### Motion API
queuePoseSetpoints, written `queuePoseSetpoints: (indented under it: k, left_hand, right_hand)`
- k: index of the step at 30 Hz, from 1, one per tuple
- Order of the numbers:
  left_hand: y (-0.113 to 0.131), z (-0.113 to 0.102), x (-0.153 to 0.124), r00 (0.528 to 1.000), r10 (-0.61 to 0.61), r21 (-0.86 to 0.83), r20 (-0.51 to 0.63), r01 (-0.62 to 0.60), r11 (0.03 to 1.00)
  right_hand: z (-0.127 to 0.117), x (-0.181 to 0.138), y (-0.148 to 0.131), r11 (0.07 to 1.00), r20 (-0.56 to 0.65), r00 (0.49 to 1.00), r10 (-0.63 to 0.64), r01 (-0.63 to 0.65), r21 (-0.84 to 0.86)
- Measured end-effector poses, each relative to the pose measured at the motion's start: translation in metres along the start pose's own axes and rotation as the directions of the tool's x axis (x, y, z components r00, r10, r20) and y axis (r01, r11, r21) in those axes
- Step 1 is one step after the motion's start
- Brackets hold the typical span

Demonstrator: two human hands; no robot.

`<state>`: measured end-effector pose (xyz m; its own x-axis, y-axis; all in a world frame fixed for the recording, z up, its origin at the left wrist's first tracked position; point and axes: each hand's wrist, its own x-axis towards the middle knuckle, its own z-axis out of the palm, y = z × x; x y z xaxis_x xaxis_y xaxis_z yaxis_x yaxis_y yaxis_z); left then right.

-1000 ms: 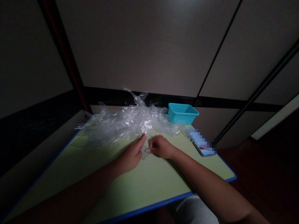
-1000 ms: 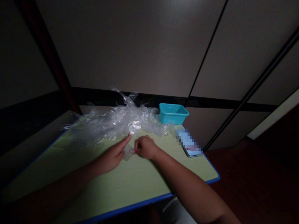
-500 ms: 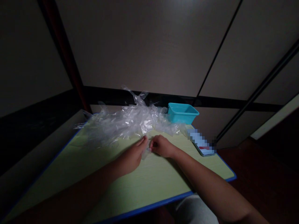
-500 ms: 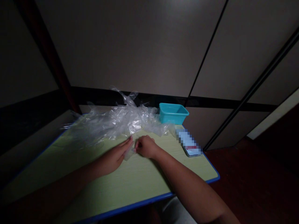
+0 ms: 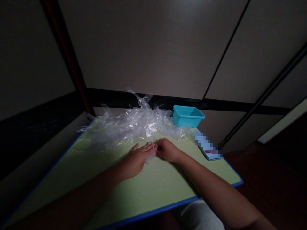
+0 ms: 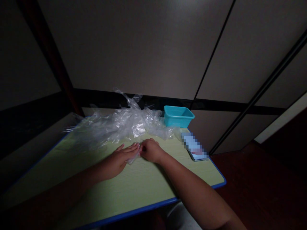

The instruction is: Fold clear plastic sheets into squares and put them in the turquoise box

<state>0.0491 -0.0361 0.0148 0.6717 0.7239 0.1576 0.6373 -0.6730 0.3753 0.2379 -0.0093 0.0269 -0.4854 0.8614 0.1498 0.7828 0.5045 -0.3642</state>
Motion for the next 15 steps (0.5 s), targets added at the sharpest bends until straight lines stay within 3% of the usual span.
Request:
queuePoseSetpoints:
  k: [7, 15]
  left_hand:
    - [0.002, -0.003, -0.001, 0.999, -0.018, -0.017, 0.05, 0.019, 1.0]
    - [-0.006, 0.001, -0.002, 0.996, -0.001, 0.071, 0.092, -0.005, 0.997]
  right_hand:
    - [-0.003, -0.003, 0.001, 0.997, -0.03, 0.997, -0.067, 0.068, 0.049]
    - [-0.026, -0.013, -0.002, 0.942, -0.104, 0.944, -0.313, 0.322, 0.093]
